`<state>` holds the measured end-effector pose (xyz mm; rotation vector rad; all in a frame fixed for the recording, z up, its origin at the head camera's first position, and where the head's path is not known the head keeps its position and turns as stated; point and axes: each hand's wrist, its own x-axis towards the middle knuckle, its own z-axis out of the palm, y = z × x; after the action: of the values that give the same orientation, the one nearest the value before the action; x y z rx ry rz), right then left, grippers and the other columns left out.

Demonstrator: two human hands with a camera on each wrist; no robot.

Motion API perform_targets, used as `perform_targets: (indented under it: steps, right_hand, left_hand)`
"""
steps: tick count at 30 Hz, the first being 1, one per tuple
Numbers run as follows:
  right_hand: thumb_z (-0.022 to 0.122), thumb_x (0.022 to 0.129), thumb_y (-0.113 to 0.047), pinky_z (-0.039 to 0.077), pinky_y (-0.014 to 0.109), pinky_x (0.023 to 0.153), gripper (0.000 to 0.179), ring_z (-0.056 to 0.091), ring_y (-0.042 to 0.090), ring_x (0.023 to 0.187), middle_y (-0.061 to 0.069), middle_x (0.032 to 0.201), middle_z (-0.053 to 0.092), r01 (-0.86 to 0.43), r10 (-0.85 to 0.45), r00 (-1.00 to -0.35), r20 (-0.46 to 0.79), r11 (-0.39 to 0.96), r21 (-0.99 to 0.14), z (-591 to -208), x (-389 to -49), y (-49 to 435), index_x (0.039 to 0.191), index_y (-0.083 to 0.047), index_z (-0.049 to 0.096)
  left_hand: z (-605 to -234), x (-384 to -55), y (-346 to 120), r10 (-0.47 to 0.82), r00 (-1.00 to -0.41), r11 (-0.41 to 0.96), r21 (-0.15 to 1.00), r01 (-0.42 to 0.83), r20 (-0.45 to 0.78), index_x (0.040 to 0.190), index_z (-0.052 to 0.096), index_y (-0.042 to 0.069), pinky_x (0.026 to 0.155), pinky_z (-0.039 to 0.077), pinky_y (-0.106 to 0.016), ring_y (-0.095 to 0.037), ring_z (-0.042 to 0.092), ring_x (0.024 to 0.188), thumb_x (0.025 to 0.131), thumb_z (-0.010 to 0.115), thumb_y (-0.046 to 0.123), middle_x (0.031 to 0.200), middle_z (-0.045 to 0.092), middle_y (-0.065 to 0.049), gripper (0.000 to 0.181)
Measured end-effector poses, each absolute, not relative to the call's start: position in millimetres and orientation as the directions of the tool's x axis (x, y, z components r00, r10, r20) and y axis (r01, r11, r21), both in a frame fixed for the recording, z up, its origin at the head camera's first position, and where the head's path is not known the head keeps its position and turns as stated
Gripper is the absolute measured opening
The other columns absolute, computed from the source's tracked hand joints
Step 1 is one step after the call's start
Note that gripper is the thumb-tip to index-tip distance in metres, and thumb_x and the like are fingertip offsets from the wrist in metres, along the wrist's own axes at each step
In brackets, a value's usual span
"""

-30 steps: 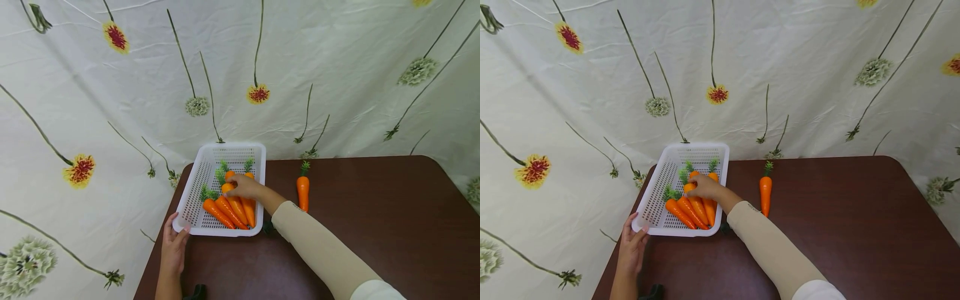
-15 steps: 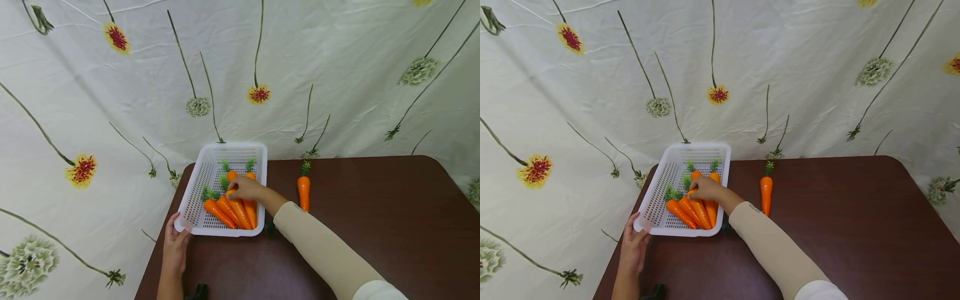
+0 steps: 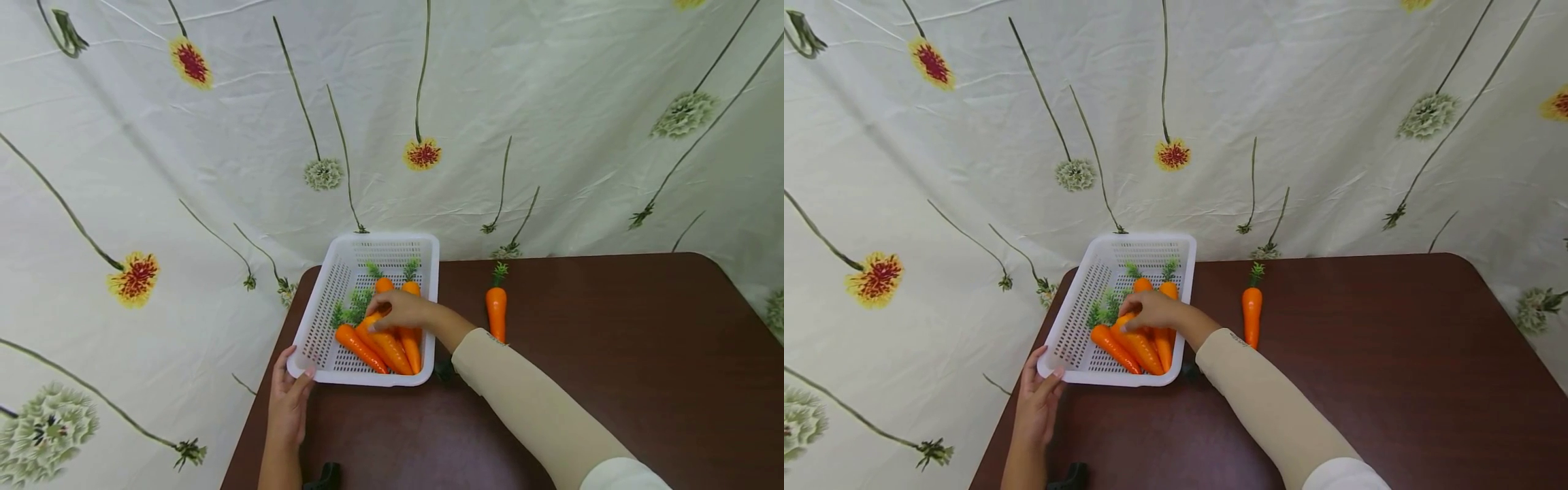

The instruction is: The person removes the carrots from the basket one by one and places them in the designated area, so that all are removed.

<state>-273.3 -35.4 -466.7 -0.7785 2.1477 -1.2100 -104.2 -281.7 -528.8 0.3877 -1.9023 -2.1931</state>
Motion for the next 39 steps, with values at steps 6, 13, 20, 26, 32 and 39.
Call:
perform_targets:
  steps: [6,13,20,26,32,39]
  right_hand:
    - [0.078,0.089,-0.019,0.047,0.038,0.108,0.024,0.058,0.017,0.122,-0.002,0.123,0.068,-0.232,-0.739,-0.654,-0.163,0.401,-0.886,-466,-274,-35,0.112,-0.020,0.070]
    - [0.081,0.086,-0.025,0.049,0.038,0.104,0.026,0.057,0.018,0.114,-0.005,0.118,0.065,-0.164,-0.703,-0.687,-0.187,0.400,-0.902,-465,-274,-32,0.109,-0.024,0.069]
    - [0.080,0.086,-0.027,0.048,0.040,0.106,0.030,0.056,0.023,0.120,-0.002,0.124,0.062,-0.110,-0.665,-0.729,-0.161,0.346,-0.932,-465,-276,-31,0.113,-0.023,0.067]
    - [0.081,0.086,-0.029,0.049,0.041,0.107,0.033,0.056,0.024,0.123,-0.001,0.125,0.062,-0.077,-0.637,-0.758,-0.141,0.302,-0.950,-463,-278,-28,0.115,-0.022,0.066]
    - [0.079,0.088,-0.029,0.049,0.043,0.107,0.035,0.056,0.026,0.125,0.000,0.128,0.062,-0.050,-0.615,-0.778,-0.131,0.268,-0.962,-459,-278,-25,0.118,-0.020,0.065]
    - [0.078,0.089,-0.023,0.053,0.039,0.101,0.038,0.062,0.023,0.122,0.003,0.137,0.059,-0.029,-0.599,-0.793,-0.108,0.214,-0.976,-454,-274,-16,0.123,-0.017,0.061]
  left_hand:
    - [-529,-105,-282,-0.327,-0.942,-0.145,0.989,-0.025,-0.072,0.154,0.030,0.020,0.097,0.053,-0.018,-0.017,0.057,0.126,0.102,0.058,0.010,0.152,0.043,-0.005,0.060]
    - [-528,-105,-282,-0.328,-0.942,-0.139,0.990,-0.032,-0.077,0.154,0.031,0.021,0.097,0.052,-0.018,-0.017,0.056,0.127,0.102,0.059,0.012,0.153,0.043,-0.005,0.060]
    - [-529,-105,-282,-0.330,-0.941,-0.145,0.989,-0.028,-0.074,0.154,0.031,0.021,0.097,0.052,-0.019,-0.020,0.055,0.129,0.102,0.059,0.011,0.153,0.043,-0.006,0.060]
    - [-529,-105,-282,-0.333,-0.940,-0.148,0.989,-0.028,-0.076,0.154,0.031,0.021,0.097,0.052,-0.018,-0.023,0.053,0.131,0.102,0.059,0.012,0.156,0.041,-0.008,0.060]
    - [-529,-105,-281,-0.336,-0.939,-0.146,0.989,-0.030,-0.078,0.154,0.031,0.021,0.096,0.052,-0.017,-0.022,0.054,0.130,0.101,0.059,0.012,0.156,0.041,-0.008,0.060]
    - [-529,-105,-281,-0.348,-0.935,-0.154,0.988,-0.018,-0.071,0.153,0.032,0.020,0.097,0.053,-0.018,-0.019,0.057,0.127,0.101,0.059,0.010,0.151,0.045,-0.004,0.059]
